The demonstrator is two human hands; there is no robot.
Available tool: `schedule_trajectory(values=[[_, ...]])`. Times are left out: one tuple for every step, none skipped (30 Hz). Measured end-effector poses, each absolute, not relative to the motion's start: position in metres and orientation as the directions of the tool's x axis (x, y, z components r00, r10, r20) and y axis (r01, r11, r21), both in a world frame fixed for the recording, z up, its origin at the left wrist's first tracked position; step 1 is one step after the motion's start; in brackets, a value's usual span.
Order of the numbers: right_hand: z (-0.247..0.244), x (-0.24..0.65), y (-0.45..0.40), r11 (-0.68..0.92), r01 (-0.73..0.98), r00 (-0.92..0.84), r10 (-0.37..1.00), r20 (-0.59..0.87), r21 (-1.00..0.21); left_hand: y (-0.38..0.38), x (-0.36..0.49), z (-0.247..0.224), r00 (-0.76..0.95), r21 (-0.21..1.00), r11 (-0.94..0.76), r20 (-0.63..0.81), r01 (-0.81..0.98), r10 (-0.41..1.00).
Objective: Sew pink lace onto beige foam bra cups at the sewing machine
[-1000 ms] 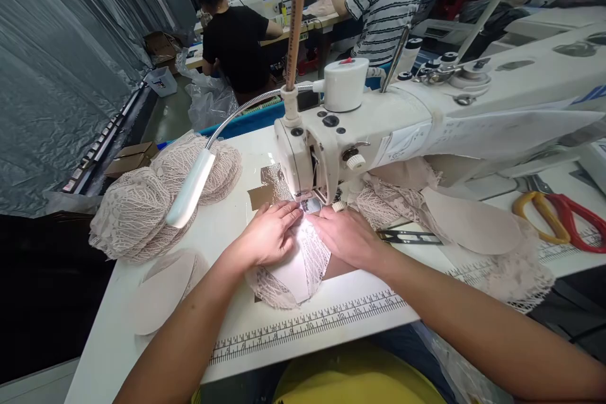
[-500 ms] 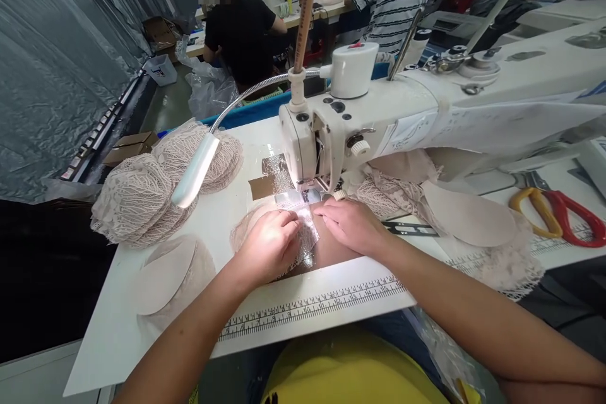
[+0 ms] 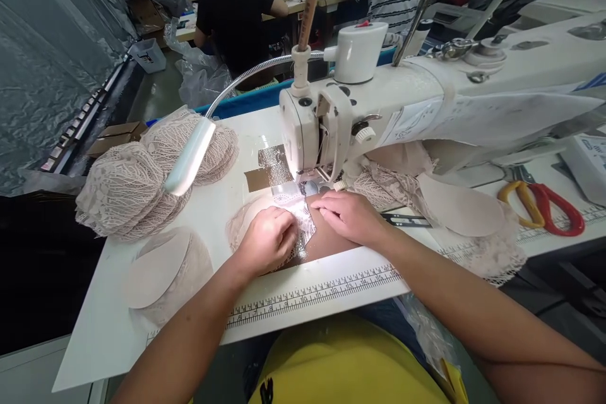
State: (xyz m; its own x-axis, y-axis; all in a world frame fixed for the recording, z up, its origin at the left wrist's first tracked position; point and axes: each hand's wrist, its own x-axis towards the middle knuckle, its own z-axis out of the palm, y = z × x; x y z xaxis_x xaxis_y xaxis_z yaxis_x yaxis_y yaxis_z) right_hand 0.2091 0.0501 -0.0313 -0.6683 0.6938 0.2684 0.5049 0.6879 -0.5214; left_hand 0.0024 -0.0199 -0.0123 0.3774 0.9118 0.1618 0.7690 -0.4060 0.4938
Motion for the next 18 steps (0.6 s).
schedule_trajectory(values=[[-0.030, 0.209, 0.049, 0.694, 0.478, -0.679, 0.681, 0.274, -0.539, -0.020, 0.001, -0.013, 0.366, 0.507, -0.391, 0.154, 0.768, 0.918], [-0.028, 0.209, 0.048, 0.710, 0.445, -0.706, 0.653, 0.274, -0.545, -0.019, 0.001, -0.013, 0.352, 0.520, -0.374, 0.146, 0.768, 0.925], [-0.027, 0.209, 0.046, 0.737, 0.411, -0.747, 0.610, 0.266, -0.537, -0.019, 0.000, -0.013, 0.336, 0.533, -0.355, 0.138, 0.768, 0.932], [-0.025, 0.209, 0.044, 0.770, 0.379, -0.794, 0.555, 0.246, -0.513, -0.019, 0.000, -0.013, 0.320, 0.548, -0.337, 0.130, 0.766, 0.938], [-0.024, 0.210, 0.042, 0.805, 0.355, -0.839, 0.498, 0.217, -0.476, -0.019, -0.001, -0.013, 0.306, 0.563, -0.320, 0.122, 0.763, 0.944], [-0.023, 0.211, 0.039, 0.836, 0.341, -0.874, 0.450, 0.182, -0.429, -0.019, -0.001, -0.012, 0.292, 0.576, -0.303, 0.115, 0.759, 0.949], [-0.022, 0.213, 0.035, 0.861, 0.338, -0.897, 0.417, 0.146, -0.381, -0.019, -0.002, -0.011, 0.288, 0.586, -0.295, 0.109, 0.755, 0.952], [-0.021, 0.216, 0.032, 0.877, 0.345, -0.908, 0.402, 0.117, -0.335, -0.019, -0.002, -0.011, 0.294, 0.589, -0.300, 0.109, 0.751, 0.950], [-0.021, 0.218, 0.027, 0.885, 0.361, -0.909, 0.404, 0.099, -0.294, -0.019, -0.003, -0.010, 0.315, 0.585, -0.320, 0.114, 0.745, 0.942], [-0.021, 0.221, 0.023, 0.888, 0.379, -0.906, 0.414, 0.093, -0.258, -0.020, -0.004, -0.010, 0.350, 0.574, -0.354, 0.124, 0.738, 0.929], [-0.022, 0.223, 0.019, 0.889, 0.399, -0.899, 0.428, 0.094, -0.226, -0.020, -0.005, -0.010, 0.396, 0.558, -0.401, 0.137, 0.727, 0.908], [-0.022, 0.225, 0.015, 0.886, 0.419, -0.891, 0.443, 0.098, -0.197, -0.020, -0.005, -0.011, 0.447, 0.539, -0.454, 0.153, 0.709, 0.881], [-0.023, 0.226, 0.011, 0.882, 0.439, -0.882, 0.459, 0.102, -0.172, -0.020, -0.006, -0.012, 0.495, 0.520, -0.504, 0.171, 0.689, 0.852], [-0.024, 0.227, 0.008, 0.876, 0.457, -0.874, 0.474, 0.103, -0.153, -0.021, -0.005, -0.012, 0.533, 0.501, -0.547, 0.187, 0.670, 0.825], [-0.025, 0.227, 0.006, 0.870, 0.471, -0.868, 0.487, 0.100, -0.144, -0.021, -0.005, -0.013, 0.564, 0.482, -0.580, 0.197, 0.657, 0.802], [-0.026, 0.227, 0.004, 0.865, 0.482, -0.863, 0.496, 0.095, -0.143, -0.022, -0.004, -0.014, 0.583, 0.461, -0.604, 0.206, 0.650, 0.786], [-0.026, 0.227, 0.003, 0.860, 0.489, -0.859, 0.504, 0.091, -0.146, -0.023, -0.003, -0.015, 0.596, 0.437, -0.621, 0.213, 0.650, 0.774], [-0.027, 0.227, 0.003, 0.857, 0.493, -0.856, 0.509, 0.090, -0.150, -0.023, -0.002, -0.015, 0.603, 0.413, -0.631, 0.216, 0.657, 0.768]])
